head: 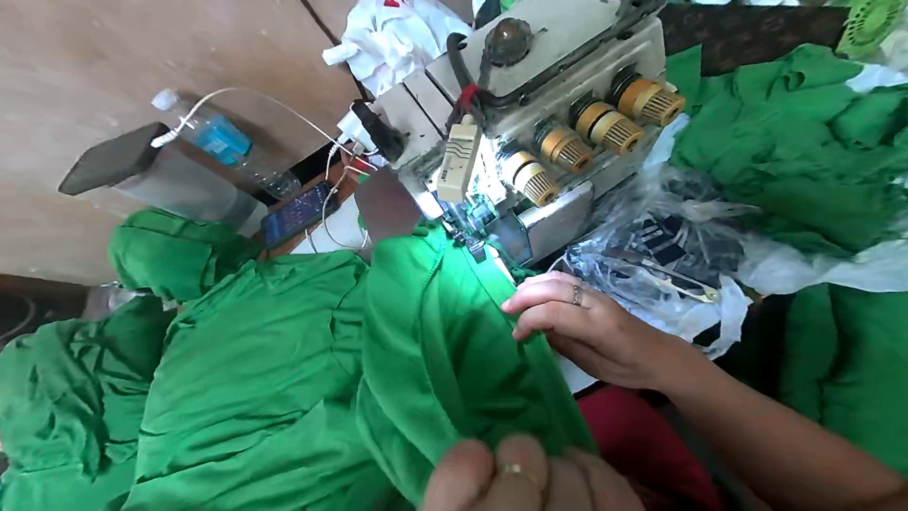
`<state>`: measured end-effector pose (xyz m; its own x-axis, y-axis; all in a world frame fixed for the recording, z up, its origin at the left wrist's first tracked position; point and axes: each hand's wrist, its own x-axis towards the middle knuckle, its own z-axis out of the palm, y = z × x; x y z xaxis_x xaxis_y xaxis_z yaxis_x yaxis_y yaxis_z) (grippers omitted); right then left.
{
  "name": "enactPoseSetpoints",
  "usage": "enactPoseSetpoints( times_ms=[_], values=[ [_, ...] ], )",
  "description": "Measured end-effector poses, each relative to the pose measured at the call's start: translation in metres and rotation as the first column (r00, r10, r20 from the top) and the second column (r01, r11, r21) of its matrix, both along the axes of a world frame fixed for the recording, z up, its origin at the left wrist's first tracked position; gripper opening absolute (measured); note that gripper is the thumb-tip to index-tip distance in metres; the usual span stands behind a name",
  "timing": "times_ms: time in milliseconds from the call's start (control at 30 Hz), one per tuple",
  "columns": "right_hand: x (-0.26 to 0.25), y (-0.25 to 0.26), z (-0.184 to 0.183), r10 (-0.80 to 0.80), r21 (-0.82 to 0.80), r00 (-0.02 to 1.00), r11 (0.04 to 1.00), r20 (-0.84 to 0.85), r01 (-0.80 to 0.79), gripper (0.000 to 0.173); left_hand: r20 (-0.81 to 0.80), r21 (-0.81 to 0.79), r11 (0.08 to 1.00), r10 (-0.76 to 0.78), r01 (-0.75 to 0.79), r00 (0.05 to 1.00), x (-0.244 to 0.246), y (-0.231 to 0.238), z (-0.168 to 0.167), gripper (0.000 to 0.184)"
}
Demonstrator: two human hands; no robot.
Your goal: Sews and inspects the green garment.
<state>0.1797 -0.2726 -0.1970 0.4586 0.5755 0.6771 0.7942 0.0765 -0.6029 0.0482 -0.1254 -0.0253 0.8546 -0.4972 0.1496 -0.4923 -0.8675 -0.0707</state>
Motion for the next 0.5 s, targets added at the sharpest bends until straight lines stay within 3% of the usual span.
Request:
enactPoseSetpoints(
  times_ms=[133,267,500],
  values=[
    [-0.004,0.000,-0.002,-0.051,-0.001,0.999,0.999,0.010,0.051,0.025,0.049,0.056,0.997,0.053,-0.056,0.997,0.023,-0.007,-0.024,0.033],
    [-0.005,0.003,-0.004,-0.087,0.034,0.996,0.996,0.022,0.086,0.024,0.220,0.082,0.990,0.095,-0.115,0.971,0.042,-0.007,-0.050,0.029],
    [0.005,0.010,-0.007,-0.139,0.062,0.990,0.989,0.027,0.137,0.025,0.311,-0.020,0.985,0.170,-0.173,0.935,0.066,0.006,-0.076,0.030]
  ],
)
